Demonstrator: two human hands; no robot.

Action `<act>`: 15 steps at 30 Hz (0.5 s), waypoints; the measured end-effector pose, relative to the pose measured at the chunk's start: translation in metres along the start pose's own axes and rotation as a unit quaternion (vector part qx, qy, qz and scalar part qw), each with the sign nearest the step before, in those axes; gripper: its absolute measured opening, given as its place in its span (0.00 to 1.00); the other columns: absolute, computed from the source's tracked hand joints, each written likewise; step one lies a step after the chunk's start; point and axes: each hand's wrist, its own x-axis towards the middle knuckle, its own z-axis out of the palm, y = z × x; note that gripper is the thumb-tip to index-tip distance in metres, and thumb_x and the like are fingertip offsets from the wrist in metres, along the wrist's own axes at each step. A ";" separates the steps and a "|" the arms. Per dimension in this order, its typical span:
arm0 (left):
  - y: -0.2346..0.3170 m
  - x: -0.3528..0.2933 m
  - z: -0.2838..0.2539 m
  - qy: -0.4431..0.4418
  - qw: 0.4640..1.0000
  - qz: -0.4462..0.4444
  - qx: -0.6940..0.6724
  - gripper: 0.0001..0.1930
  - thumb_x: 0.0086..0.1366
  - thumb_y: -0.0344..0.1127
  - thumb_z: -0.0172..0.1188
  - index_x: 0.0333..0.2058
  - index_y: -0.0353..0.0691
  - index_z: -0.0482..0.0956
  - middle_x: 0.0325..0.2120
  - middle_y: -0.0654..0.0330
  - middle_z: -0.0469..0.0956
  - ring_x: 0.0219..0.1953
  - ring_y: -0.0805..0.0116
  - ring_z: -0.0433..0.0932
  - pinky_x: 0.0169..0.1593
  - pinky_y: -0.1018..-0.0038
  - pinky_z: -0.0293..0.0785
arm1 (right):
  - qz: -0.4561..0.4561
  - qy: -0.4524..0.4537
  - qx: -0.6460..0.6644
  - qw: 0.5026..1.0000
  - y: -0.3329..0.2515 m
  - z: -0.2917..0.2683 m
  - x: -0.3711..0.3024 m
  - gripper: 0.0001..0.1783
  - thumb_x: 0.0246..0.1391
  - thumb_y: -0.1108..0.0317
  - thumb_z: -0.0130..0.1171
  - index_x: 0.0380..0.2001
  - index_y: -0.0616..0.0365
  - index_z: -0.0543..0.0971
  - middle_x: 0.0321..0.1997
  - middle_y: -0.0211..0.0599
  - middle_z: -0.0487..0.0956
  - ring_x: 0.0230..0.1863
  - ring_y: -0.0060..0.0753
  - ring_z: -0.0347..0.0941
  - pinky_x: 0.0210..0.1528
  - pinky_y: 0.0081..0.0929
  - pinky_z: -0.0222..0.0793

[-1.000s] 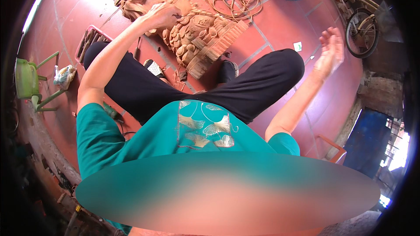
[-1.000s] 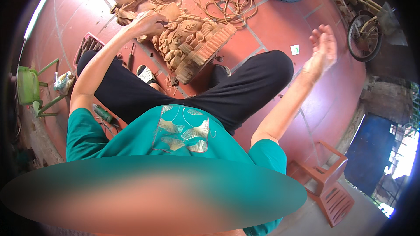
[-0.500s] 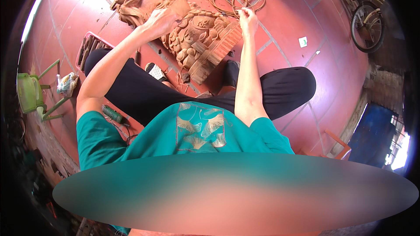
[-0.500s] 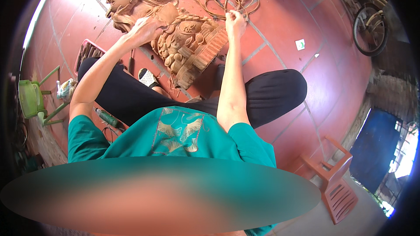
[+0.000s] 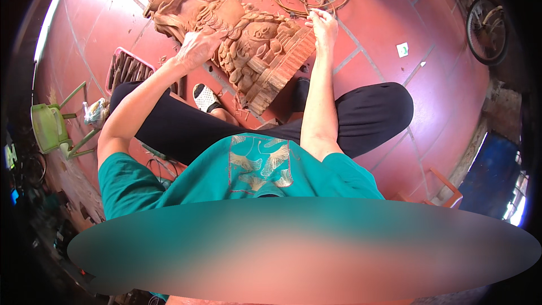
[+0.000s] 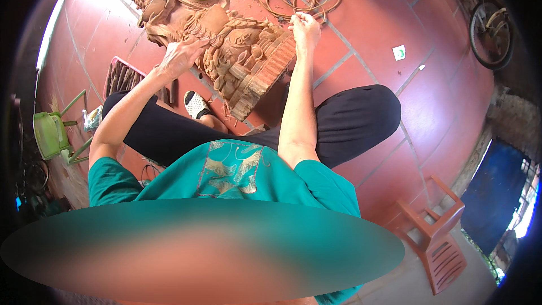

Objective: The person sits on the floor and carves a wooden relief sculpture using a small hand tool. They repeatedly scrape and refine the surface details of the carving, occasionally pausing to brush away wood shavings.

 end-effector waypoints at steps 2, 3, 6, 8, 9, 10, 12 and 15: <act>-0.004 -0.001 0.004 0.044 0.991 -0.062 -0.109 0.15 0.62 0.34 0.60 0.47 0.38 0.80 0.27 0.51 0.82 0.28 0.58 0.81 0.30 0.67 0.75 | -0.003 -0.011 -0.034 0.999 -0.004 0.002 0.000 0.13 0.55 0.72 0.61 0.42 0.68 0.79 0.31 0.41 0.81 0.28 0.27 0.79 0.29 0.20 0.77; -0.010 -0.001 0.003 -0.022 0.965 -0.165 -0.204 0.15 0.62 0.35 0.60 0.46 0.39 0.80 0.30 0.52 0.82 0.30 0.58 0.81 0.32 0.68 0.76 | -0.003 -0.015 -0.026 1.000 -0.003 0.003 0.000 0.14 0.55 0.71 0.61 0.42 0.68 0.79 0.31 0.41 0.81 0.28 0.27 0.79 0.29 0.19 0.76; -0.017 0.007 -0.003 -0.149 0.846 -0.343 -0.380 0.14 0.63 0.38 0.58 0.46 0.43 0.81 0.37 0.54 0.82 0.33 0.55 0.81 0.35 0.65 0.77 | 0.001 -0.008 -0.017 1.000 0.001 0.001 0.004 0.13 0.55 0.69 0.62 0.41 0.65 0.80 0.30 0.37 0.82 0.26 0.25 0.79 0.28 0.18 0.74; -0.015 0.004 -0.003 -0.057 0.974 -0.138 -0.173 0.14 0.64 0.38 0.57 0.46 0.43 0.81 0.37 0.54 0.82 0.31 0.55 0.81 0.33 0.66 0.77 | 0.014 0.010 -0.024 1.000 -0.002 0.003 0.002 0.12 0.53 0.67 0.63 0.40 0.61 0.82 0.26 0.31 0.83 0.22 0.21 0.79 0.27 0.17 0.71; -0.014 0.002 -0.004 -0.009 0.998 -0.027 -0.061 0.14 0.64 0.38 0.57 0.46 0.43 0.81 0.37 0.53 0.82 0.30 0.55 0.81 0.32 0.66 0.77 | 0.011 0.001 -0.019 1.000 -0.003 0.004 0.001 0.13 0.54 0.67 0.62 0.41 0.63 0.81 0.28 0.34 0.82 0.24 0.23 0.79 0.28 0.18 0.72; -0.010 0.003 -0.007 -0.025 0.998 -0.035 -0.055 0.14 0.64 0.37 0.57 0.47 0.42 0.80 0.35 0.55 0.82 0.31 0.56 0.81 0.33 0.66 0.77 | 0.009 -0.006 -0.015 1.000 -0.005 0.003 0.001 0.13 0.56 0.68 0.61 0.42 0.65 0.80 0.30 0.38 0.82 0.26 0.25 0.79 0.28 0.19 0.74; -0.003 0.004 -0.014 -0.058 0.996 -0.050 -0.042 0.15 0.65 0.35 0.55 0.49 0.41 0.79 0.33 0.58 0.80 0.32 0.57 0.80 0.34 0.68 0.77 | 0.005 -0.018 0.008 1.000 -0.005 0.003 -0.001 0.14 0.57 0.69 0.60 0.43 0.68 0.79 0.33 0.41 0.82 0.28 0.27 0.79 0.29 0.20 0.76; 0.003 0.005 -0.017 -0.093 0.993 -0.073 -0.014 0.14 0.65 0.34 0.55 0.48 0.42 0.79 0.34 0.58 0.80 0.34 0.58 0.80 0.35 0.68 0.77 | -0.001 -0.026 0.033 0.999 -0.002 0.000 0.001 0.15 0.57 0.69 0.60 0.43 0.69 0.78 0.33 0.42 0.81 0.29 0.27 0.79 0.29 0.20 0.77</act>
